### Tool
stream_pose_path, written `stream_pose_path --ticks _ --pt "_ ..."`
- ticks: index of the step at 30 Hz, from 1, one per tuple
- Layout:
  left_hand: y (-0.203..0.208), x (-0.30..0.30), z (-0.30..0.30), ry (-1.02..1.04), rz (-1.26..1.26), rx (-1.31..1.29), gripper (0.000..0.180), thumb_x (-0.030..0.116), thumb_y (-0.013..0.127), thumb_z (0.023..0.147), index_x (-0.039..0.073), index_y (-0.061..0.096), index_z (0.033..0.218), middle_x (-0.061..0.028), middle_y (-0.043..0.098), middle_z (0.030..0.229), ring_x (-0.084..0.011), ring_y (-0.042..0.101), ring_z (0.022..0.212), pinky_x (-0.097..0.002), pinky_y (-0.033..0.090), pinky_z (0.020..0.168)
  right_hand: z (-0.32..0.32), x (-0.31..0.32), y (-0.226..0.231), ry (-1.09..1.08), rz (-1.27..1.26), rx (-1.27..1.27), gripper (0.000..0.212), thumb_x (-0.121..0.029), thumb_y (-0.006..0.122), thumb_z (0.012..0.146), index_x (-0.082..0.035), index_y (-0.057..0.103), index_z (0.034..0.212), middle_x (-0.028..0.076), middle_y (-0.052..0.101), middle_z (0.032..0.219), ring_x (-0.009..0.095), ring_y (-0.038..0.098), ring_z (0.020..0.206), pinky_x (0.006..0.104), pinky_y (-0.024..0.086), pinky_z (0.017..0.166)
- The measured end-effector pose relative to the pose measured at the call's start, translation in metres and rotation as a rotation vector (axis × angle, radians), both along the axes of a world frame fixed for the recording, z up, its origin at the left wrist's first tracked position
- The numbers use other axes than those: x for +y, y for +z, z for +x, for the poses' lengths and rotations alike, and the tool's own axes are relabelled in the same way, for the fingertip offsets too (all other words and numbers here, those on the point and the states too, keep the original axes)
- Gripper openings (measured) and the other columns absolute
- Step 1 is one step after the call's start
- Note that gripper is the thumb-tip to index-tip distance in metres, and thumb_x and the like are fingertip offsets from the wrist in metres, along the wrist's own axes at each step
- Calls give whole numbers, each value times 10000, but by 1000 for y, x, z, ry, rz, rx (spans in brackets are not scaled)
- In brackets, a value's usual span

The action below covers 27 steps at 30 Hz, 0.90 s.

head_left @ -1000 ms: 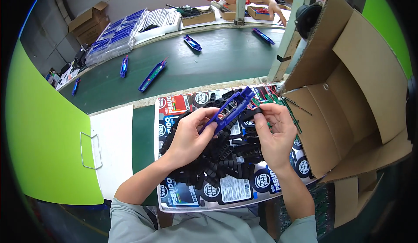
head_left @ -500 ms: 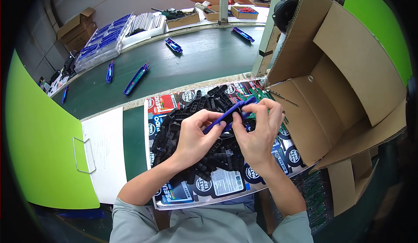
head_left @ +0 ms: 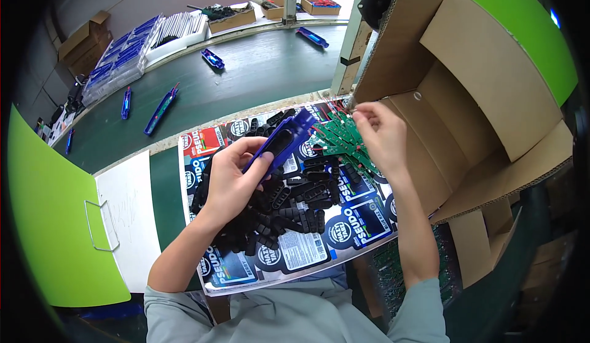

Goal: The person assembles small electronic or mechanical components by hand, taking blue plastic components, green circuit boards, and black plastic clips from a cardboard box and joining them together at a factory workstation.

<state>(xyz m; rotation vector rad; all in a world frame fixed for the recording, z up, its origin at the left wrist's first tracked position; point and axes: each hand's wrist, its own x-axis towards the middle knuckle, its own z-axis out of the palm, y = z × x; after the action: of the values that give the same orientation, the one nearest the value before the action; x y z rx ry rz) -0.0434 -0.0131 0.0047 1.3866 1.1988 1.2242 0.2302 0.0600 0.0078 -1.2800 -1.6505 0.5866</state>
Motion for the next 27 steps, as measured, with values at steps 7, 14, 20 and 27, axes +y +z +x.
stream_pose_path --ticks 7,14,20,27 --pt "-6 -5 -3 -23 -12 6 260 118 667 984 -7 670 1213 -29 705 863 -52 639 723 -208 508 562 -15 6 -26 95 -46 -768 230 -153 752 885 0 718 1054 173 680 1049 377 656 1037 459 512 891" --pt "-16 -5 -5 -28 -19 -8 255 123 671 982 0 677 1205 -24 699 849 -49 635 720 -207 515 567 -1 17 -29 150 -250 -697 308 -168 760 886 3 656 1120 220 626 1185 397 625 1126 489 506 950" --pt "-20 -5 -6 -51 -28 1 252 121 662 984 -6 676 1201 -22 697 834 -47 625 710 -210 507 561 9 19 -27 149 -5 -795 260 -129 722 900 10 669 1113 158 695 1009 357 669 941 451 524 873" --pt "-23 -2 -6 -87 -150 -144 270 126 650 1000 -9 641 1233 -39 697 913 -76 657 737 -217 529 576 -26 -33 54 74 153 -140 231 23 656 917 42 654 1148 121 690 908 191 682 781 306 548 722"
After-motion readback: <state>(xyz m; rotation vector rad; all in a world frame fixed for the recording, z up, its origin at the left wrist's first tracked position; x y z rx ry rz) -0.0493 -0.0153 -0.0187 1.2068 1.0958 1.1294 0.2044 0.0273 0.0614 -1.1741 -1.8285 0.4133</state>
